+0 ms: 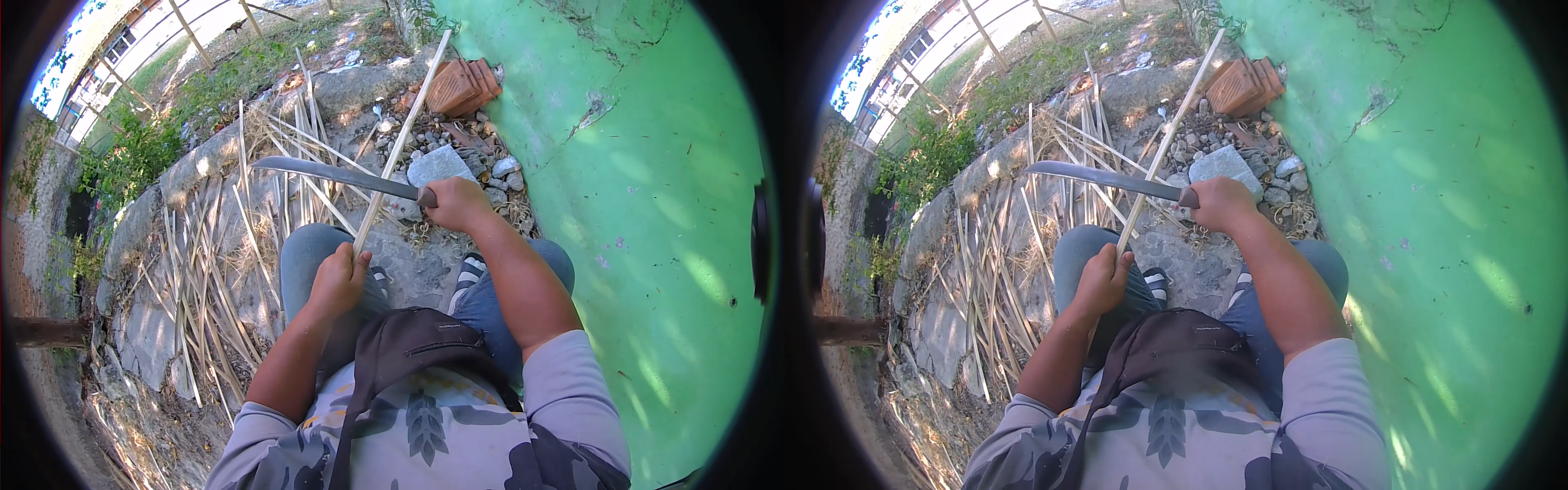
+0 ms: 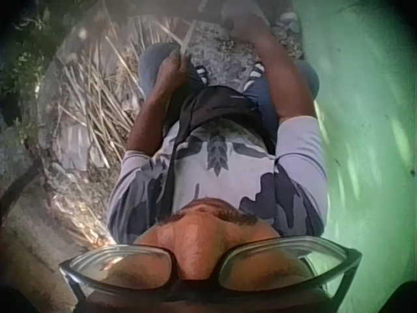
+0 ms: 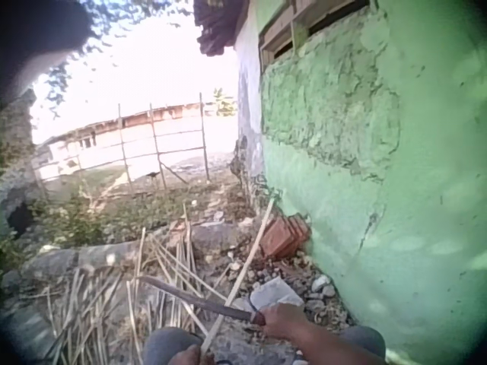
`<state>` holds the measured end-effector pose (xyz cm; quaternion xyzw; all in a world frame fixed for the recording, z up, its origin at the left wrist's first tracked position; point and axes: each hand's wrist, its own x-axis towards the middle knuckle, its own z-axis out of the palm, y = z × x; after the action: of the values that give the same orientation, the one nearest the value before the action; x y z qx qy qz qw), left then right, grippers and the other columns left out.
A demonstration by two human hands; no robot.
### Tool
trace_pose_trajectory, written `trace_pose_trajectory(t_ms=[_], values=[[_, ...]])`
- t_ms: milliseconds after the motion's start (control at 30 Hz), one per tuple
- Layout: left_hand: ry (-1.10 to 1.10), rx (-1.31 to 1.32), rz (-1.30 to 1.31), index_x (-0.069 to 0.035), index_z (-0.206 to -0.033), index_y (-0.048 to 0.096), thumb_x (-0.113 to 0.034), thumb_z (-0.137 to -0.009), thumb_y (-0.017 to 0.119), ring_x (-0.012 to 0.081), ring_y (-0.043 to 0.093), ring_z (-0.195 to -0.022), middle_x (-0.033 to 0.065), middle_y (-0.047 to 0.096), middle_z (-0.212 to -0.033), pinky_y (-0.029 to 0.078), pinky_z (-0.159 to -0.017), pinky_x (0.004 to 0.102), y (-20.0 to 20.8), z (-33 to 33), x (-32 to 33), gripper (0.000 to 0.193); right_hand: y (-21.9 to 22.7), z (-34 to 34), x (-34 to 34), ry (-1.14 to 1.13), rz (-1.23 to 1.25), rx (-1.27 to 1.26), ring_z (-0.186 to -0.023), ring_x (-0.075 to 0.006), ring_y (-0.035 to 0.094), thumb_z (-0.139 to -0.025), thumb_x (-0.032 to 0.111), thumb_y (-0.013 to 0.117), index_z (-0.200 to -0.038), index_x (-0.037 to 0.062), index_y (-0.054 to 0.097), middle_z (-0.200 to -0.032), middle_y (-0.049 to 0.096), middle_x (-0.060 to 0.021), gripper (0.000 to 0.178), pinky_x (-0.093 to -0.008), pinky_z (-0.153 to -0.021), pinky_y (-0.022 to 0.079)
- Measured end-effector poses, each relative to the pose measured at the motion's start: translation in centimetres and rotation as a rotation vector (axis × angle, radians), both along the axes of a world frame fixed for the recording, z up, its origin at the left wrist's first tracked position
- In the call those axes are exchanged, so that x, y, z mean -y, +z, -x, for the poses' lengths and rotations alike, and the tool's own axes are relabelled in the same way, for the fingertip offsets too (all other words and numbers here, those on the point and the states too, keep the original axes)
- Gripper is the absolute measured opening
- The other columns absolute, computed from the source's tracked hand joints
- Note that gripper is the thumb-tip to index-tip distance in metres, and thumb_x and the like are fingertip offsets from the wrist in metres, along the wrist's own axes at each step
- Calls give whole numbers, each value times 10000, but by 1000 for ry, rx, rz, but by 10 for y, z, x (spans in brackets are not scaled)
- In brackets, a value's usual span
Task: The person scrapes and trims bamboo strips using a large knife.
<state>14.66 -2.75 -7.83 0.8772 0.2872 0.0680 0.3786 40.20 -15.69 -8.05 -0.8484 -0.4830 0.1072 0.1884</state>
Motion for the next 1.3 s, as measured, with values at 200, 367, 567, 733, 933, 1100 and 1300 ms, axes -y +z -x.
trace_pose_trajectory(t_ms=[200,367,567,733,933,1100,1300], values=[[9,-1,3,5,-867,480,-337,-1030,567,493,593,-738,266,592,-732,440,-659,546,2,8,0,389,15,14,-6,145,124,118,-863,-336,714,-775,273,704,-927,185,738,-877,735,-116,179,-477,-763,562],[-42,0,-30,5,-866,478,-345,-1031,562,496,592,-746,266,590,-732,440,-663,549,-3,5,-1,396,-1,-16,6,-51,31,-71,-846,-348,711,-778,280,706,-895,168,717,-851,729,-113,162,-478,-762,561],[-30,-12,-35,7,-871,479,-339,-1032,557,492,595,-752,266,591,-731,435,-663,553,1,8,0,390,14,12,0,94,-35,54,-807,-374,691,-781,271,702,-859,136,703,-801,704,-133,156,-494,-710,540],[-82,-35,-54,7,-863,471,-338,-1031,561,492,590,-741,264,586,-727,433,-654,552,4,6,1,394,6,-12,8,89,85,57,-828,-346,710,-772,273,703,-900,178,726,-844,728,-120,161,-478,-759,558],[-48,27,-22,9,-864,482,-332,-1028,570,495,585,-722,263,583,-715,433,-641,545,-1,8,-1,388,7,-4,4,61,-33,18,-834,-355,706,-782,261,686,-897,167,730,-852,727,-128,155,-473,-757,556],[-58,0,-35,5,-855,472,-328,-1027,572,486,583,-713,258,574,-708,432,-635,541,5,12,1,389,9,-1,-2,105,61,41,-854,-367,702,-792,264,685,-921,155,738,-868,725,-144,177,-477,-766,554],[-103,25,-82,2,-854,473,-328,-1025,575,485,581,-705,254,570,-695,431,-633,538,2,10,1,386,3,-32,15,-183,-124,-76,-871,-369,699,-797,271,689,-917,133,737,-875,726,-148,189,-481,-775,552]])
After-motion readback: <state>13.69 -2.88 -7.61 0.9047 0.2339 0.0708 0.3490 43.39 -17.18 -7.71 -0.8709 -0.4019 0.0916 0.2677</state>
